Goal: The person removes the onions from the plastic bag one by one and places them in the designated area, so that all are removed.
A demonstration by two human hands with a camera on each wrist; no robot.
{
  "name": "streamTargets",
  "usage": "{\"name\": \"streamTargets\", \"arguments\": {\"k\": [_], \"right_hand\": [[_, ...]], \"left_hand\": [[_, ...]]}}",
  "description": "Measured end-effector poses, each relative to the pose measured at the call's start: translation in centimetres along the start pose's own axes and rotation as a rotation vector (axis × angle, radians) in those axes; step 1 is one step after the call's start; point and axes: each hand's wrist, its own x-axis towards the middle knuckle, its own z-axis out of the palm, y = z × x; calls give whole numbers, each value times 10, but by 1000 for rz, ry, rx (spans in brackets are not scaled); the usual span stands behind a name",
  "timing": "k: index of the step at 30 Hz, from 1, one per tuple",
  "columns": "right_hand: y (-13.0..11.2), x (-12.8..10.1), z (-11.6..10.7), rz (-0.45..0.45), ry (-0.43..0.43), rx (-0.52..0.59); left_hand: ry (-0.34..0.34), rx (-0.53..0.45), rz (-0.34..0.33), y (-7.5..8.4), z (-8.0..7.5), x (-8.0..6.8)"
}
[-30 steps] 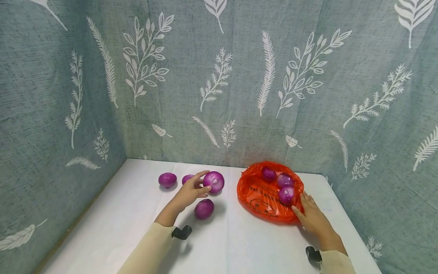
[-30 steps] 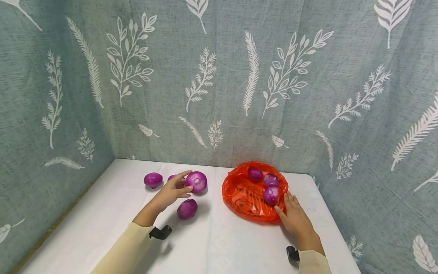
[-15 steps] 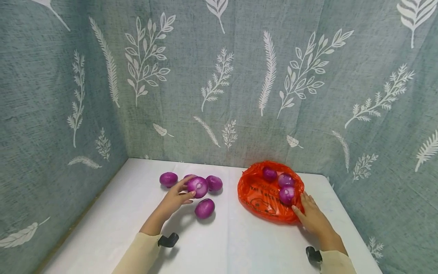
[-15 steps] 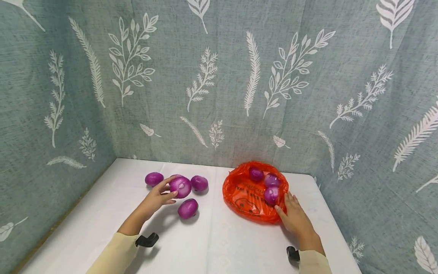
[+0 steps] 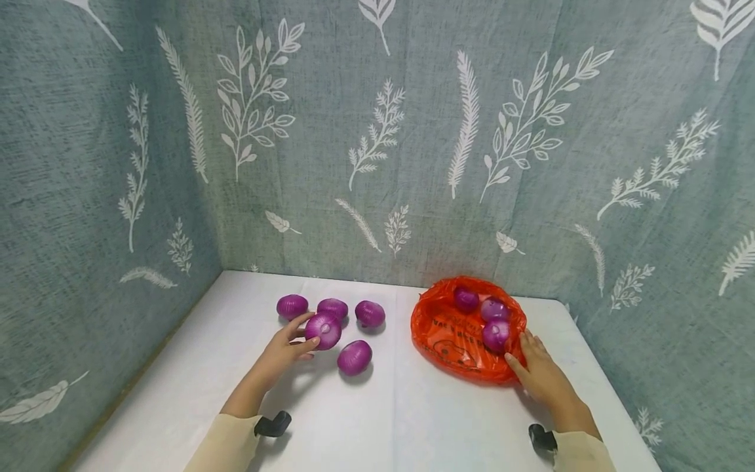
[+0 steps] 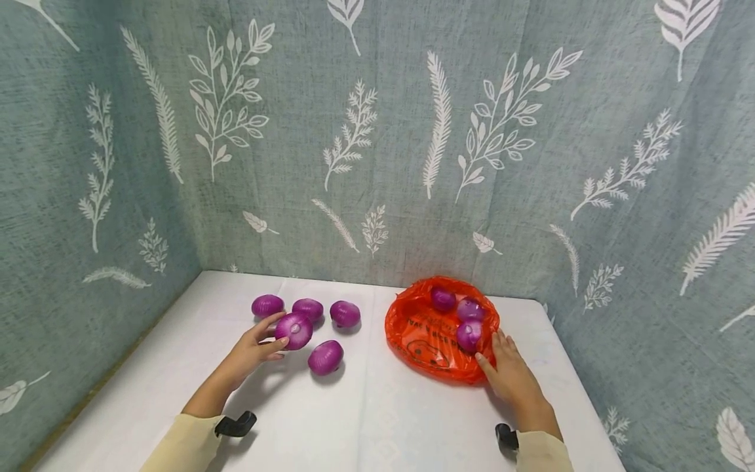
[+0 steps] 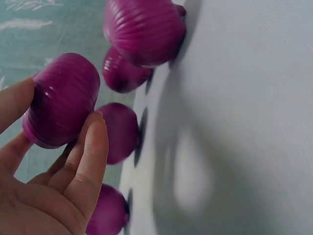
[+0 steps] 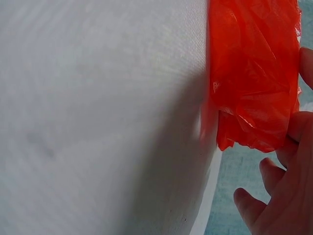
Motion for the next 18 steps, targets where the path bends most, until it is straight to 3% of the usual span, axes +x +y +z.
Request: {"name": "streamTargets", "arguments": {"k": [7,18], "right_hand": [[0,-1,-2,3,-17,9],[0,0,0,9,-12,13]], "left_hand": [[4,82,6,-15,-9,-3],[33,119,-40,-22,-14,-8]]}}
